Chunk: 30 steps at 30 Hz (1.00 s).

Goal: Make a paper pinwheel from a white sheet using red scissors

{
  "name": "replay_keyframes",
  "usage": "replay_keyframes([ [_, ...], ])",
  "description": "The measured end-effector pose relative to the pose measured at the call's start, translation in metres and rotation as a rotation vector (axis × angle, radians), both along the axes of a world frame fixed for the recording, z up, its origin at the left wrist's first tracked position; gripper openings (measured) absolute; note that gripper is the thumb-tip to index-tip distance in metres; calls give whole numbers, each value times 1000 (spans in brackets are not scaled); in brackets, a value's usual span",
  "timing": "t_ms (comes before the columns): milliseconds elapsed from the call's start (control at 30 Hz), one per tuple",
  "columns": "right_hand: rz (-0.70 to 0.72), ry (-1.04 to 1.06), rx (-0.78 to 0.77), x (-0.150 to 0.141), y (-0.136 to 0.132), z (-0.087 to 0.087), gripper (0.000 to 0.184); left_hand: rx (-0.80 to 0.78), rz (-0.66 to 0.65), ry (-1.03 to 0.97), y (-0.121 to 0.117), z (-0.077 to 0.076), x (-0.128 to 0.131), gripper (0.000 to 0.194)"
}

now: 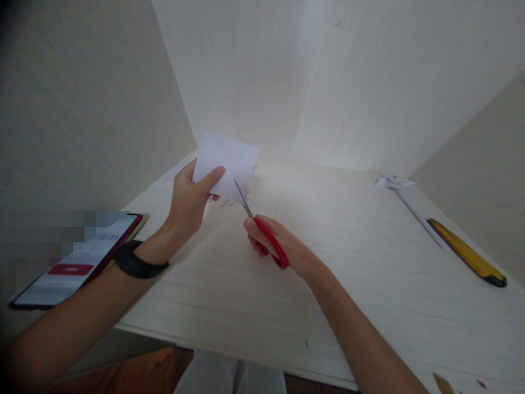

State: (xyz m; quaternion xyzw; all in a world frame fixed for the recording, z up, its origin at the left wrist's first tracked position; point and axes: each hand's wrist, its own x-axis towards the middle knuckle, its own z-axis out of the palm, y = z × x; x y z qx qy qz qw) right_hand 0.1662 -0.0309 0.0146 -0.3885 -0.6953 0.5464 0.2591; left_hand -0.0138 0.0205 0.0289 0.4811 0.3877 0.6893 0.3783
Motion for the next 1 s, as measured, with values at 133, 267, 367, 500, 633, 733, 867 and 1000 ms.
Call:
replay_keyframes([
  [133, 7, -12, 26, 1, 2, -4, 60, -5, -9, -11, 0, 0, 0, 15],
  [267, 12, -22, 30, 1, 2, -3, 61, -8, -10, -22, 0, 1, 1, 14],
  [367, 5, -17, 17, 1, 1, -2, 60, -8, -13, -25, 0, 1, 1, 13],
  [500, 14, 7, 30, 2, 1, -4, 58, -11, -8, -25, -1, 1, 1, 14],
  [633, 35, 26, 26, 5, 2, -9, 56, 7, 12, -20, -1, 1, 1, 14],
  [733, 40, 29, 20, 6, 3, -11, 58, 12, 15, -26, -1, 2, 1, 14],
  [867, 35, 41, 12, 5, 3, -10, 58, -3, 8, -30, -1, 1, 0, 14],
  [1000, 17, 33, -7, 4, 1, -6, 56, 7, -9, -11, -1, -1, 0, 14],
])
